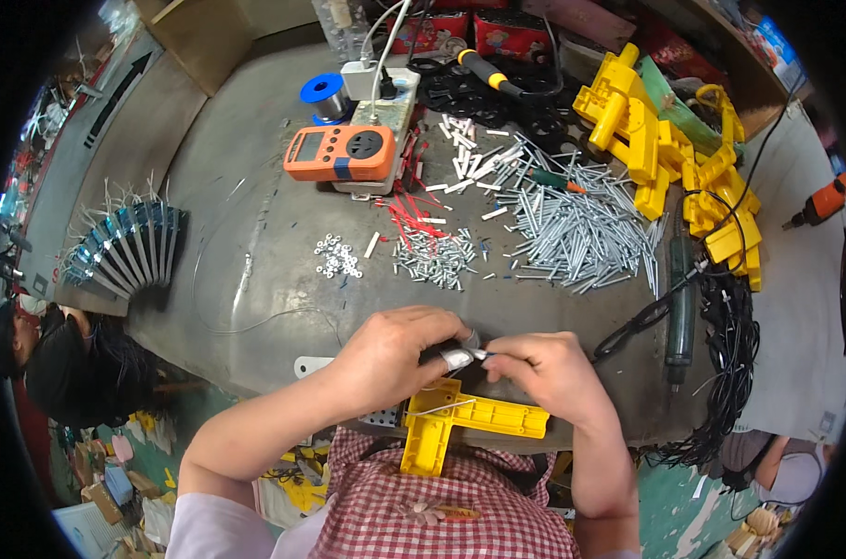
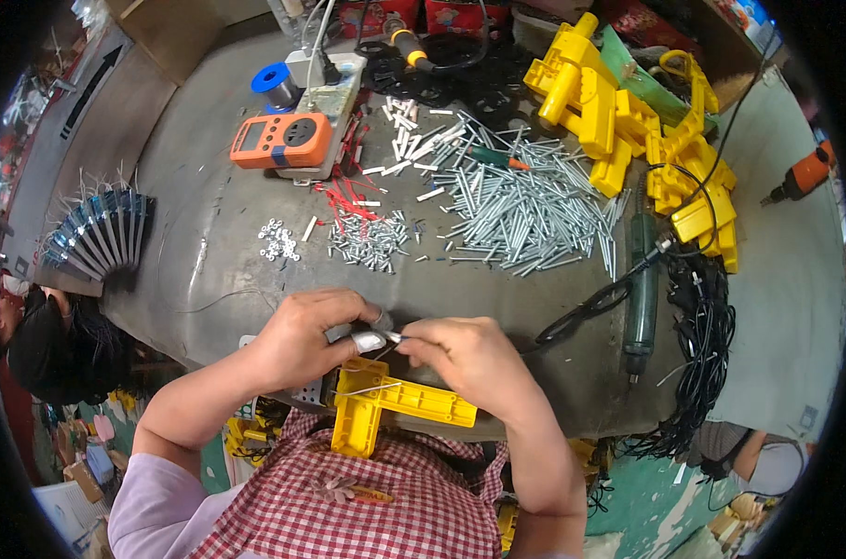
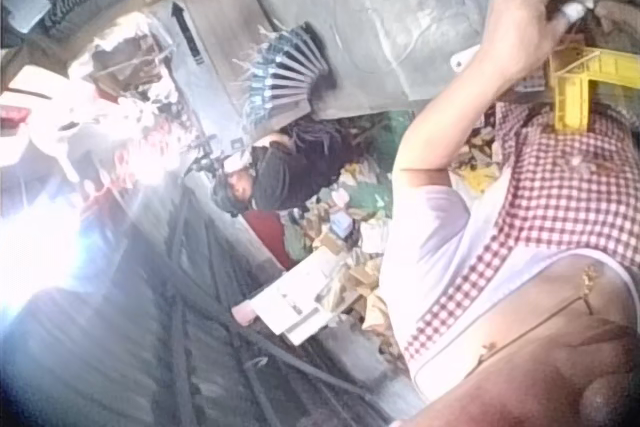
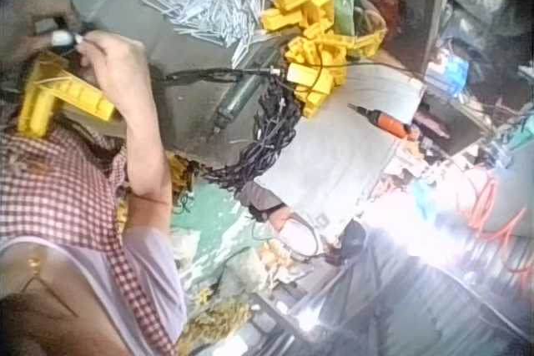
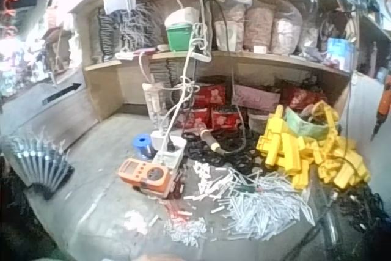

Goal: The person assembles components for an electronic device by soldering wires to a circuit board, screwing the circuit board into a yellow plastic housing, and attaching a metal grill to the housing. The person uses a soldering iron and an electric screwdriver to connect the components.

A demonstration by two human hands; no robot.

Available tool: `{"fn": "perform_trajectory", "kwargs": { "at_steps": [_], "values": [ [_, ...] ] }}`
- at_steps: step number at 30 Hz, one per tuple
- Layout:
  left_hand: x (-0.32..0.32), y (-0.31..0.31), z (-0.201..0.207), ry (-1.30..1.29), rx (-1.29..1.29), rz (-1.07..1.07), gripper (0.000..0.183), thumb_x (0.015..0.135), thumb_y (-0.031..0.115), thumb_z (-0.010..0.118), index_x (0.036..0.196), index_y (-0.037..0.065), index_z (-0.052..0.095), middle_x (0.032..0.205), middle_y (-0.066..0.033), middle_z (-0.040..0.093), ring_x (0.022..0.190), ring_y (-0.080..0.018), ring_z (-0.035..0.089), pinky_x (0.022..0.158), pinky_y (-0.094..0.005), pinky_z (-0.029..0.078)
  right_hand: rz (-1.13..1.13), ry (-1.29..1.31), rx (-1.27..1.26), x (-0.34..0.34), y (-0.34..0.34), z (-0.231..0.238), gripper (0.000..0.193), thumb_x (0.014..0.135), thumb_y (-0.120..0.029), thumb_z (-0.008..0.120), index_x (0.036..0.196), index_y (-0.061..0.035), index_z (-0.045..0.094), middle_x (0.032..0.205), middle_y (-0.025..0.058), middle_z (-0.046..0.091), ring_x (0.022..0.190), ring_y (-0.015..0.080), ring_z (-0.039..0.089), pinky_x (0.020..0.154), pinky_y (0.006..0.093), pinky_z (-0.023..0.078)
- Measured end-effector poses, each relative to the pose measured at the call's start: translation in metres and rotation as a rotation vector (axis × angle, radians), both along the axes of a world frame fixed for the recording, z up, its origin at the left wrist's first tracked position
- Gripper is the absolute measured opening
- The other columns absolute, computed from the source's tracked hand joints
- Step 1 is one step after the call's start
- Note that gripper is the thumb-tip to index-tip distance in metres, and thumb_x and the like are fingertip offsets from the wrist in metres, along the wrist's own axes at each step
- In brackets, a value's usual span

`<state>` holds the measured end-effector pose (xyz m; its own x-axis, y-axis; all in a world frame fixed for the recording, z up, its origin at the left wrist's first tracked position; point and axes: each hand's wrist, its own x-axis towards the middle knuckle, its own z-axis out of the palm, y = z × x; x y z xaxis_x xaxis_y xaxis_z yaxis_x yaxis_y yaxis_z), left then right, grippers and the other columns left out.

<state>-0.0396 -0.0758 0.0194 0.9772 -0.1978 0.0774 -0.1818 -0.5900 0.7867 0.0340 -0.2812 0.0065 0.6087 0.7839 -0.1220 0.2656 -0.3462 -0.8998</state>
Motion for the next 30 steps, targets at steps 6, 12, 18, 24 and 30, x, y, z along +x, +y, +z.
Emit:
{"fn": "perform_trajectory", "kwargs": {
  "at_steps": [6, 12, 18, 24, 30],
  "values": [
    [-0.013, 0.0, 0.005, -0.147, 0.253, -0.004, 0.022, 0.07, 0.005, 0.061, 0.092, 0.005, 0.058, 0.088, -0.011, 0.059, 0.086, -0.0302, 0.058, 0.07, -0.0393, 0.049, -0.005, -0.333, -0.057, -0.02, 0.022, 0.0, 0.038, 0.082, -0.026, 0.065, 0.113, -0.0055, 0.06, 0.07, 0.0124, 0.063, 0.065, 0.0293, 0.064, 0.058, 0.0382, 0.05],
    [-0.016, 0.029, 0.014, 0.111, 0.206, -0.03, 0.019, 0.071, 0.006, 0.062, 0.09, 0.005, 0.058, 0.089, -0.0096, 0.06, 0.083, -0.0306, 0.059, 0.073, -0.0412, 0.048, 0.087, -0.485, 0.066, -0.01, 0.021, -0.013, 0.017, 0.083, -0.021, 0.063, 0.092, -0.0066, 0.06, 0.067, 0.0118, 0.062, 0.063, 0.0279, 0.064, 0.053, 0.0374, 0.049],
    [0.036, 0.063, -0.026, -0.325, 0.703, 0.295, 0.023, 0.067, 0.003, 0.063, 0.091, 0.004, 0.061, 0.1, -0.0098, 0.057, 0.1, -0.0297, 0.051, 0.084, -0.0412, 0.042, -0.203, 0.114, 0.116, 0.01, 0.02, -0.024, 0.022, 0.094, -0.02, 0.05, 0.092, -0.0002, 0.059, 0.053, 0.0038, 0.049, 0.049, 0.0094, 0.047, 0.051, 0.0251, 0.041],
    [0.046, 0.078, -0.036, -0.172, 0.745, 0.199, 0.024, 0.066, 0.004, 0.063, 0.089, 0.002, 0.058, 0.104, -0.0103, 0.055, 0.103, -0.0287, 0.049, 0.087, -0.0385, 0.042, -0.189, 0.404, 0.19, 0.009, 0.014, -0.031, 0.019, 0.095, -0.017, 0.049, 0.096, 0.0002, 0.056, 0.063, 0.0021, 0.055, 0.054, 0.0058, 0.046, 0.05, 0.0204, 0.038],
    [0.019, 0.059, -0.015, -0.146, 0.602, 0.277, 0.025, 0.066, 0.002, 0.067, 0.09, 0.003, 0.057, 0.093, -0.0108, 0.06, 0.084, -0.0271, 0.059, 0.076, -0.0363, 0.048, -0.207, 0.641, 0.24, 0.011, 0.013, -0.043, 0.014, 0.092, -0.013, 0.053, 0.097, -0.0012, 0.058, 0.08, 0.002, 0.06, 0.069, 0.0042, 0.053, 0.059, 0.0202, 0.042]
  ]
}}
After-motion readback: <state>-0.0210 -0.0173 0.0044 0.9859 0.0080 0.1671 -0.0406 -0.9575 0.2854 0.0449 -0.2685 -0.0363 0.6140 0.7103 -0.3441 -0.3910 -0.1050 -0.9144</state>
